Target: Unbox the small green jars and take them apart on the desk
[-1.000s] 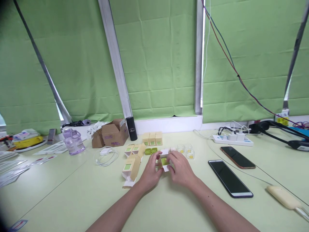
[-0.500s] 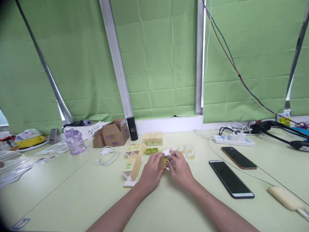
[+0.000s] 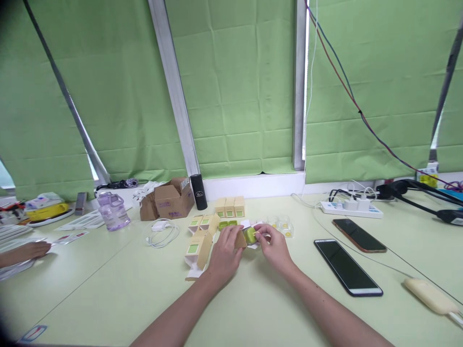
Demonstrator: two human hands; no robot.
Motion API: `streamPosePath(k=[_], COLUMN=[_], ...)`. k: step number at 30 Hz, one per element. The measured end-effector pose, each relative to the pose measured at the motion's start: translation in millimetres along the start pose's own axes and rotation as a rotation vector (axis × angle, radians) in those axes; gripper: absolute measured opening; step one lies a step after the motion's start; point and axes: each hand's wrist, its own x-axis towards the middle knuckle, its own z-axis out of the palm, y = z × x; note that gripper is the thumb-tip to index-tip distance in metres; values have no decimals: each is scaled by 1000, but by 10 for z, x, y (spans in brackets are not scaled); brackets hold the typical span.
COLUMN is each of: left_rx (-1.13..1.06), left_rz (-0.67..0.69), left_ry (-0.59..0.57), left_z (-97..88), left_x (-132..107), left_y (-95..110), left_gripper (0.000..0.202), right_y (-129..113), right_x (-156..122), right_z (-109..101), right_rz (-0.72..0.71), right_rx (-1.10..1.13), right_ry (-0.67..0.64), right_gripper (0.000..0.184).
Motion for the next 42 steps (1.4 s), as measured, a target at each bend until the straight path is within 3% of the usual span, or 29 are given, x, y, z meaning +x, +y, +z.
streamPosePath(k=[10, 16, 21, 26, 31, 37, 42], left_rx=[-148, -396, -692, -931, -1259, -1457, -1547], left_rz=[-97, -239, -357, -441, -510, -529, -567], left_ry=[118, 221, 256, 274, 232, 161, 145], left_z=[8, 56, 100, 111, 101, 35, 11], left_x=[31, 85, 139, 193, 202, 189, 176], left_y=[-86, -172, -207, -282, -278, -207, -210], left_gripper=[66, 62, 60, 61, 63, 40, 23], right_y=[-78, 2, 115, 122, 75, 81, 68], right_x=[79, 104, 99, 58, 19, 3, -2], right_z=[-75, -167, -139, -98, -69, -57, -64], right_rz=[151, 127, 146, 127, 92, 82, 26], right_rx=[262, 182, 46, -147, -260, -304, -309], right_ry=[128, 187, 100, 20, -33, -127, -95], right_gripper=[50, 47, 46, 31, 26, 23, 25])
